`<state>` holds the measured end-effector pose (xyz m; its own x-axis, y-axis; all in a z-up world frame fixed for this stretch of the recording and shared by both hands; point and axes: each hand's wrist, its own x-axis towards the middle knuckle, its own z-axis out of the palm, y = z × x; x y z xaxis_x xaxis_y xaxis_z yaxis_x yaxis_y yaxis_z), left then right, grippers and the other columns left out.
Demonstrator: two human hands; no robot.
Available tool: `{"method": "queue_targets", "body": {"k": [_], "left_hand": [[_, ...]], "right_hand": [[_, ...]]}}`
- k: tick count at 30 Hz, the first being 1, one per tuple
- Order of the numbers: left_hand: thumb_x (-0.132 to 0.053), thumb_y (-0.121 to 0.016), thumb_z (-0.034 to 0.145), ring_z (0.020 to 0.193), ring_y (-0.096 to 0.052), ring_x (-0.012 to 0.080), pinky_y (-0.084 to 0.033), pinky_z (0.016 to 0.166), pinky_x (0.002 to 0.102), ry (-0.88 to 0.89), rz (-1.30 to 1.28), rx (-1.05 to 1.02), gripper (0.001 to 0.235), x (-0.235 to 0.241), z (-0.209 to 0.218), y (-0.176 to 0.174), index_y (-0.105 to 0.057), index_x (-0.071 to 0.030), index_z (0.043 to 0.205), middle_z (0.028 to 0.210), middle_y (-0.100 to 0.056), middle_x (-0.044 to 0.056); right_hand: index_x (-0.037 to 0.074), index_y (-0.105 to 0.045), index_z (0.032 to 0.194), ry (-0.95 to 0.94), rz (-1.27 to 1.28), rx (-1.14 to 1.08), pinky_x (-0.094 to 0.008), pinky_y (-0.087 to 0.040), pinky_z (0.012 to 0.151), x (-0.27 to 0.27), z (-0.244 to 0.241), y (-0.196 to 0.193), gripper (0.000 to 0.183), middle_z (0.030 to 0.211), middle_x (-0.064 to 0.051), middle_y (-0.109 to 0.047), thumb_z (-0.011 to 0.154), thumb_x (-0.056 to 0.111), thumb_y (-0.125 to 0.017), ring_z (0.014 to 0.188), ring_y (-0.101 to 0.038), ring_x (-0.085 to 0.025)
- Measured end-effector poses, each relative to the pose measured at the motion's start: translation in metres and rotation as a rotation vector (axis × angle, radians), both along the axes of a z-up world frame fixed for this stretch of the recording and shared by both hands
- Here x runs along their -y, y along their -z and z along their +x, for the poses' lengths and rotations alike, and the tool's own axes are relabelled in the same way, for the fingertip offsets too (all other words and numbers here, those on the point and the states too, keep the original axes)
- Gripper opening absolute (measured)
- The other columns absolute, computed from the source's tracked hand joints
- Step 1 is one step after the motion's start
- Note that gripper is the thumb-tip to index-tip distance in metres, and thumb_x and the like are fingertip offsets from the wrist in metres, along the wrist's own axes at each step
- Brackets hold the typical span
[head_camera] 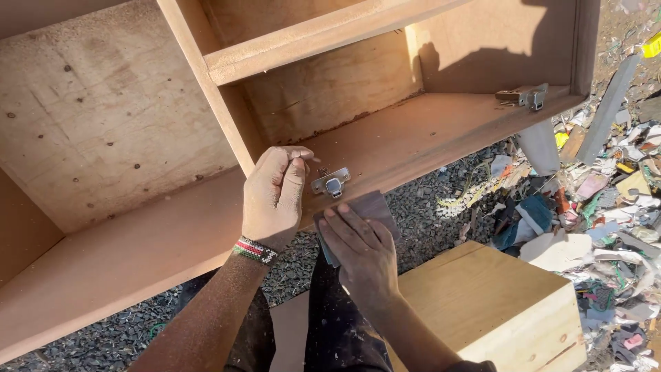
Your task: The person sands the edges and interior surfaces of a wooden cabinet using a sanding block. They then switch to a power sander to smooth the bottom panel of the cabinet.
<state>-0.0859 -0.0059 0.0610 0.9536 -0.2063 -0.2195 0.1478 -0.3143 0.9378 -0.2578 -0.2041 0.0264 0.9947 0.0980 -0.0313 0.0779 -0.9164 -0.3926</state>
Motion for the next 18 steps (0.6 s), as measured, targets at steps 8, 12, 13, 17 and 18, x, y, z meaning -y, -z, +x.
{"method": "queue_targets", "body": {"k": [8, 12, 13, 17, 18], "left_hand": [[-0.028, -0.062, 0.131, 0.093, -0.072, 0.0181, -0.064, 0.097, 0.042, -0.140, -0.143, 0.027, 0.034, 0.000, 0.006, 0.017, -0.083, -0.005, 0.118, 0.096, -0.077, 0.010], [-0.026, -0.065, 0.130, 0.090, -0.073, 0.0165, -0.063, 0.096, 0.036, -0.186, -0.167, -0.028, 0.032, -0.006, 0.006, 0.001, -0.083, -0.004, 0.116, 0.096, -0.077, 0.009], [-0.025, -0.067, 0.129, 0.091, -0.077, 0.0185, -0.064, 0.096, 0.038, -0.117, -0.090, -0.023, 0.029, -0.016, 0.006, -0.001, -0.085, -0.005, 0.118, 0.096, -0.079, 0.009], [-0.027, -0.072, 0.125, 0.108, -0.084, 0.0400, -0.064, 0.103, 0.049, 0.084, 0.124, 0.087, 0.024, -0.026, 0.009, 0.010, -0.089, -0.010, 0.124, 0.113, -0.085, 0.018], [-0.027, -0.072, 0.125, 0.108, -0.084, 0.0400, -0.064, 0.103, 0.049, 0.092, 0.123, 0.091, 0.024, -0.022, 0.009, 0.016, -0.089, -0.010, 0.124, 0.113, -0.085, 0.018]], "right_hand": [[0.030, -0.056, 0.179, 0.047, -0.163, 0.011, -0.050, -0.038, 0.140, -0.027, -0.031, 0.082, 0.100, 0.196, 0.007, -0.039, 0.090, -0.012, -0.075, 0.181, -0.034, -0.027], [0.047, -0.054, 0.177, -0.158, -0.144, 0.467, -0.047, -0.037, 0.145, -0.012, -0.012, 0.056, 0.060, 0.193, 0.012, -0.048, 0.119, 0.037, -0.066, 0.177, -0.046, -0.015], [0.036, -0.068, 0.162, 0.146, -0.010, 0.290, -0.053, -0.037, 0.141, 0.040, -0.001, 0.049, 0.048, 0.179, 0.003, -0.063, 0.118, 0.017, -0.062, 0.171, -0.053, -0.025], [0.024, -0.037, 0.174, 0.938, 0.486, 0.265, -0.083, -0.055, 0.125, 0.292, 0.009, 0.062, 0.065, 0.177, -0.033, -0.033, 0.120, -0.008, -0.054, 0.154, -0.058, -0.062], [0.024, -0.037, 0.174, 0.945, 0.486, 0.272, -0.083, -0.055, 0.125, 0.302, 0.021, 0.080, 0.065, 0.177, -0.033, -0.033, 0.120, -0.008, -0.054, 0.154, -0.058, -0.062]]}}
